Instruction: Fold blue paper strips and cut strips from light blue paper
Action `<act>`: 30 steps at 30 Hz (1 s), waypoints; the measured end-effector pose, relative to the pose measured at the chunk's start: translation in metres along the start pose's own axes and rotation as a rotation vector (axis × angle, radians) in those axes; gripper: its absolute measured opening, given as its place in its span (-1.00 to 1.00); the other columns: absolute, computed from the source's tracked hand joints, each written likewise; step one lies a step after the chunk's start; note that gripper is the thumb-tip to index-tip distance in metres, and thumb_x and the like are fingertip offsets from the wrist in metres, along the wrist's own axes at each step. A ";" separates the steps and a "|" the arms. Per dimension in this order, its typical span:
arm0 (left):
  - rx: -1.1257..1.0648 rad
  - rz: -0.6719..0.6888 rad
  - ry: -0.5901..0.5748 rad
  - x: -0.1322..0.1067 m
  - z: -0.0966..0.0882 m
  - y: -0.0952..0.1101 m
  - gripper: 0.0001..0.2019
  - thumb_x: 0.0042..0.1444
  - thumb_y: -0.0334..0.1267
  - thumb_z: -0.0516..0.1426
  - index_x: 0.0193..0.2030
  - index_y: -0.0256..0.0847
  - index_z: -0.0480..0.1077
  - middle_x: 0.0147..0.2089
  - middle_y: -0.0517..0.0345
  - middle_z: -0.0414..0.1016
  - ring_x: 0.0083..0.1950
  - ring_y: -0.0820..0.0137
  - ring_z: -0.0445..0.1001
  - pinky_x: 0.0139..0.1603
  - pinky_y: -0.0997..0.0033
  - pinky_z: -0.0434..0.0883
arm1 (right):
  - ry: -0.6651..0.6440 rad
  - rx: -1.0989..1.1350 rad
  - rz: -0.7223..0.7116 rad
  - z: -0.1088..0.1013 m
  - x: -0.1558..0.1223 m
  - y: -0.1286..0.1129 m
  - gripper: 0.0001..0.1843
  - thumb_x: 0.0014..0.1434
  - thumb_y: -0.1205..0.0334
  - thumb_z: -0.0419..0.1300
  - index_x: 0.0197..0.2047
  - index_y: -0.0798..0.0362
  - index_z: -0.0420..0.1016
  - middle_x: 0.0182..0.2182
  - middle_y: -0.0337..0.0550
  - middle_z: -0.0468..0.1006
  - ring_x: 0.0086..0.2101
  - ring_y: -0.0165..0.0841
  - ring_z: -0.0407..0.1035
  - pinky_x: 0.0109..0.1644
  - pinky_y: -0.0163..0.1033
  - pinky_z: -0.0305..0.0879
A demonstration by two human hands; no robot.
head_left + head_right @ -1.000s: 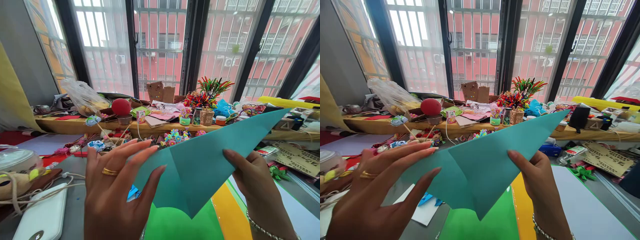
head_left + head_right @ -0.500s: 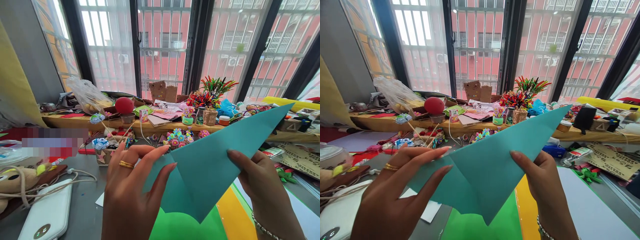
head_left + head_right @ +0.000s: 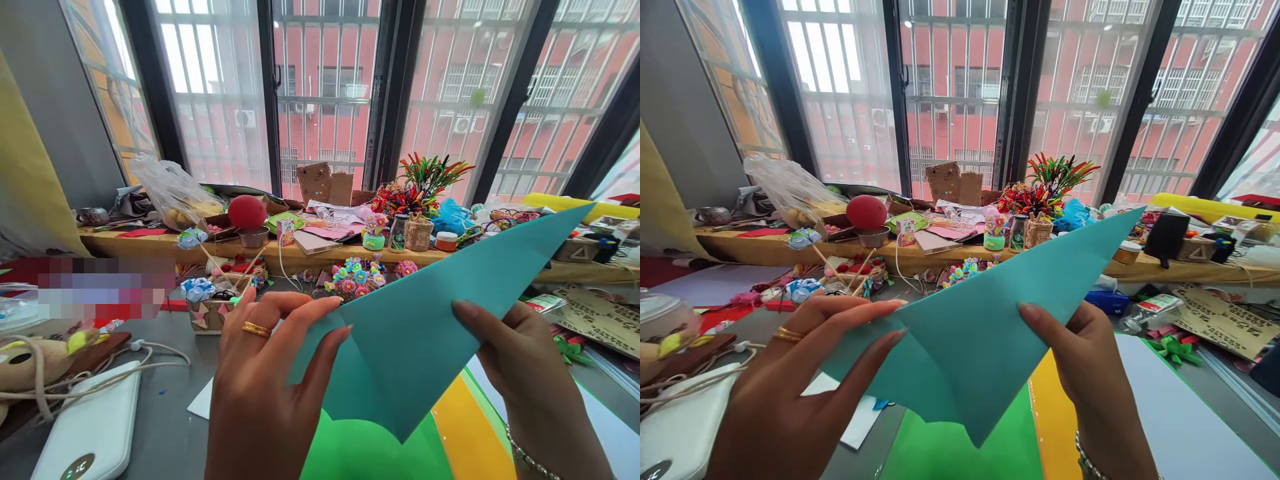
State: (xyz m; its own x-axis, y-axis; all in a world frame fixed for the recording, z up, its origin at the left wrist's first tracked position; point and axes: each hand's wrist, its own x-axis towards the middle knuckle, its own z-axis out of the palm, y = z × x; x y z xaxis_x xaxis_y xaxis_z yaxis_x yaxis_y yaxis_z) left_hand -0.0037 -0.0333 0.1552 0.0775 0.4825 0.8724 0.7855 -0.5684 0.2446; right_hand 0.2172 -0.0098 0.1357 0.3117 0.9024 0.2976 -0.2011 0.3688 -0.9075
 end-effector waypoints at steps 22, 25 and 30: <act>-0.096 -0.018 -0.037 0.004 0.004 -0.004 -0.96 0.01 -0.31 0.09 -0.37 -0.08 0.34 -0.38 0.28 0.36 -0.31 0.40 0.36 0.02 0.19 0.19 | -0.026 -0.026 0.028 0.002 0.000 0.000 -0.86 -0.25 0.19 0.36 -0.52 -0.01 0.54 -0.52 -0.17 0.59 -0.50 -0.23 0.46 -0.46 -0.23 0.46; -0.117 -0.008 -0.065 0.004 0.001 -0.007 -0.96 0.01 -0.30 0.08 -0.41 -0.07 0.34 -0.39 0.28 0.37 -0.30 0.41 0.37 -0.06 0.32 0.26 | -0.033 -0.050 0.015 0.000 -0.005 -0.002 -0.85 -0.23 0.19 0.35 -0.49 -0.02 0.54 -0.51 -0.18 0.59 -0.49 -0.22 0.46 -0.46 -0.23 0.45; -0.112 -0.021 -0.079 0.005 -0.002 -0.007 -0.96 0.01 -0.25 0.09 -0.42 -0.06 0.34 -0.41 0.28 0.39 -0.30 0.41 0.38 -0.26 0.47 0.33 | -0.031 -0.114 0.000 -0.004 -0.014 -0.007 -0.87 -0.16 0.19 0.31 -0.45 0.00 0.54 -0.50 -0.18 0.59 -0.50 -0.23 0.45 -0.47 -0.24 0.44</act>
State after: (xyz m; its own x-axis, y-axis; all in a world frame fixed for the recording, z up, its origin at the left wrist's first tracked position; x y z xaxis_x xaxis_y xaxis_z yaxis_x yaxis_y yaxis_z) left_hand -0.0100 -0.0282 0.1591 0.1139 0.5435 0.8316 0.7142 -0.6267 0.3118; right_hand 0.2176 -0.0255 0.1366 0.2821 0.9094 0.3056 -0.0933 0.3430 -0.9347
